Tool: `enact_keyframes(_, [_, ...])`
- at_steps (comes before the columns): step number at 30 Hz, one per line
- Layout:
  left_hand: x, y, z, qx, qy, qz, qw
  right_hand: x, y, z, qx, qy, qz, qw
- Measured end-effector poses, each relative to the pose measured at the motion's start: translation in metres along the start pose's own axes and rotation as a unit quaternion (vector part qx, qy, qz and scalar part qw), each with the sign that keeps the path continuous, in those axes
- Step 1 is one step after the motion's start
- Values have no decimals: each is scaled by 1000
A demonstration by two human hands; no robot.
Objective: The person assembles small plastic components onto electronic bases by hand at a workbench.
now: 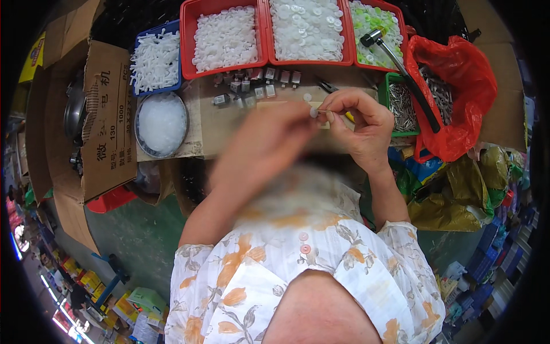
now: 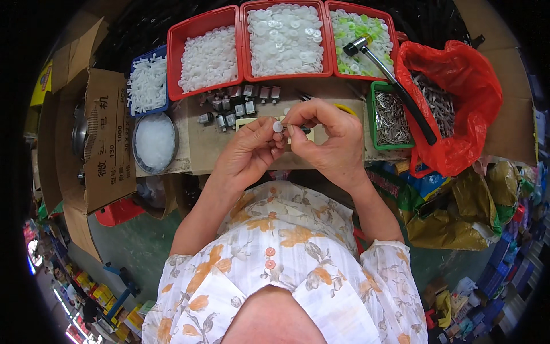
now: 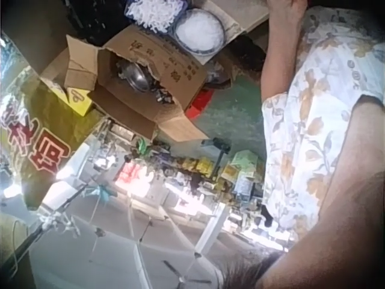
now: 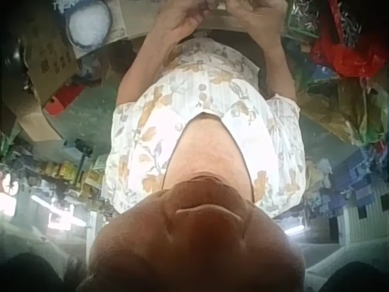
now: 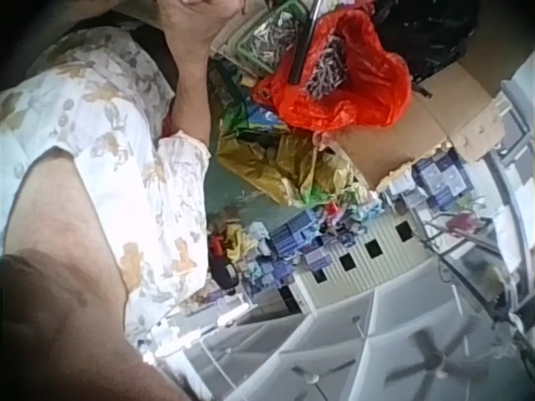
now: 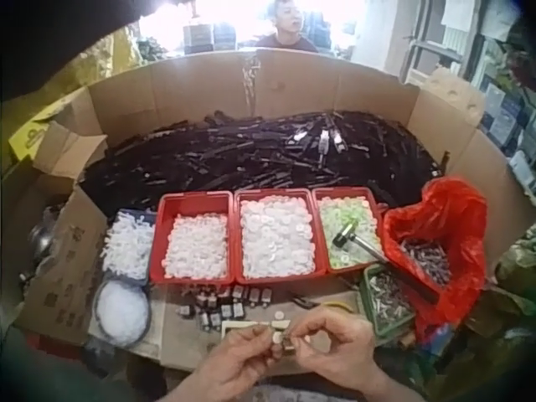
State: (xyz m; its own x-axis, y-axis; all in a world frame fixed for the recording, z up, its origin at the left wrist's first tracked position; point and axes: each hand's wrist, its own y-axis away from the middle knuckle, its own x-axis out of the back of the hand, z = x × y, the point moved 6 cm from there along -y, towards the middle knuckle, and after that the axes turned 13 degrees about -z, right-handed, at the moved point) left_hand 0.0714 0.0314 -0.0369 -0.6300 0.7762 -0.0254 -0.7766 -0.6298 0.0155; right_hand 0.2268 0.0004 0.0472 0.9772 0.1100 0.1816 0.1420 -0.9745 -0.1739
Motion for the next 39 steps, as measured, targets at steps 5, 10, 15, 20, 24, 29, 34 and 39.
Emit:
enact_keyframes(5, [-2,-1,-1,5,51,-1,999,4,2,-1,-4,39,-18,999])
enact_keyframes(10, [-8,-4,-11,30,125,-8,992,10,5,0,-2,19,2,1000])
enact_keyframes(15, [-14,-6,-3,32,66,-39,997,15,8,2,4,35,0,999])
enact_keyframes(20, [-15,-1,-11,67,114,9,991,15,9,2,-6,81,20,996])
enact_keyframes(24, [-14,-2,15,-7,-84,-8,996,10,13,-8,75,154,4,985])
enact_keyframes(29, [-18,10,17,-1,102,37,994,-5,9,-12,79,173,-24,981])
enact_keyframes(34, [-2,18,31,30,158,98,982,-15,3,-8,67,158,-78,982])
enact_keyframes(39, [7,25,53,-36,-203,90,974,-22,1,1,65,160,-89,981])
